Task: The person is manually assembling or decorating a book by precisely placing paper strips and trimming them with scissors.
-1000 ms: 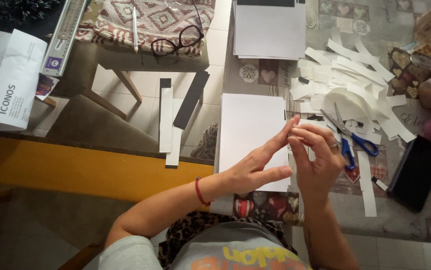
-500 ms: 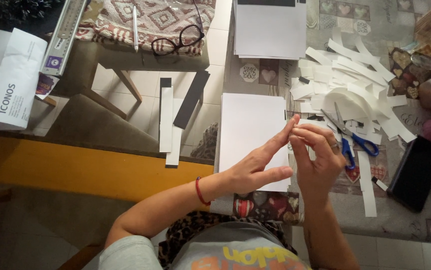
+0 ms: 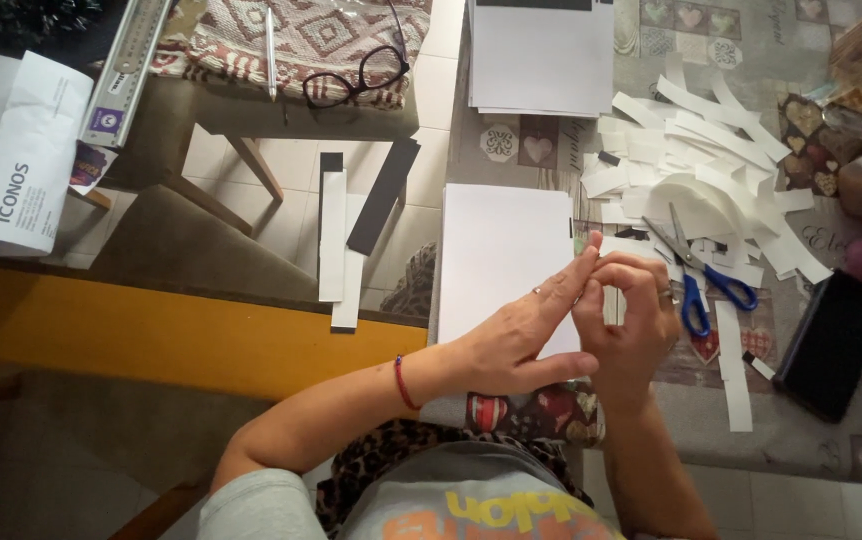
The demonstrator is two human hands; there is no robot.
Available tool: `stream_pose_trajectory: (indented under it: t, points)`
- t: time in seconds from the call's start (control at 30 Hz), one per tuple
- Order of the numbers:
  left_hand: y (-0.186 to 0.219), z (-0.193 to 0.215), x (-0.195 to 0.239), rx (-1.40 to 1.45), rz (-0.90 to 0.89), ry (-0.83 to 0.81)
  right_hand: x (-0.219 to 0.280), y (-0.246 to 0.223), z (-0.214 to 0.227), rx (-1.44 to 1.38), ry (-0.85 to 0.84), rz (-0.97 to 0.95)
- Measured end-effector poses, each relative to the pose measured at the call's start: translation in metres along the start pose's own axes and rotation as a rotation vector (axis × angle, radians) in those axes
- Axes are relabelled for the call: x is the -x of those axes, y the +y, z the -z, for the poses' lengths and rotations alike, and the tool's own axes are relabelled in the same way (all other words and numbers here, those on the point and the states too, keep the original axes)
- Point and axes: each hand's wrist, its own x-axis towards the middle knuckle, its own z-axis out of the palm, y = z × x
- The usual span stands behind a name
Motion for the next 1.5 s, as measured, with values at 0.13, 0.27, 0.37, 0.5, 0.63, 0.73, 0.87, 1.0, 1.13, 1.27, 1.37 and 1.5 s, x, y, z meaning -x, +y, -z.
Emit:
stream_pose_trajectory:
  t: [0.13,0.27,0.37,0.5,0.63,0.73,0.87,1.0,1.13,1.27,1.37,1.5]
  points:
    - [0.006,0.002,-0.003,-0.029,0.015,0.003,0.000,0.006,0.000,-0.008,-0.009,-0.015]
    - [0.001,0.003,-0.004,0.179,0.075,0.092,0.007,0.019,-0.003,-0.074,-0.028,0.004]
    - [-0.002,0.004,-0.003,0.305,0.130,0.209,0.004,0.007,-0.001,-0.097,-0.036,0.031]
    - [0.003,0.006,-0.005,0.400,0.219,0.307,0.000,-0.004,0.002,-0.107,-0.048,0.089]
    - [-0.001,0.010,-0.003,0.378,0.205,0.307,-0.003,-0.006,0.001,-0.130,-0.040,0.122]
    - [0.001,0.014,-0.005,0.331,0.176,0.287,-0.005,-0.008,0.000,-0.157,-0.031,0.133]
    - [0.010,0.014,-0.006,0.134,0.113,0.306,-0.001,-0.001,0.000,-0.154,-0.039,0.158]
    - [0.010,0.014,-0.009,0.054,0.100,0.331,-0.008,-0.009,0.000,-0.148,-0.021,0.137]
    - [0.010,0.023,-0.011,0.115,0.140,0.373,0.012,0.046,0.010,-0.195,0.014,0.060]
    - [-0.002,0.042,-0.008,0.334,0.160,0.386,0.006,0.083,0.048,-0.105,0.072,-0.103]
    - [0.000,0.051,-0.009,0.567,0.162,0.448,-0.003,0.124,0.088,-0.073,0.133,-0.198]
    - [0.019,0.060,-0.015,0.555,0.164,0.453,-0.032,0.163,0.131,0.063,0.055,-0.208]
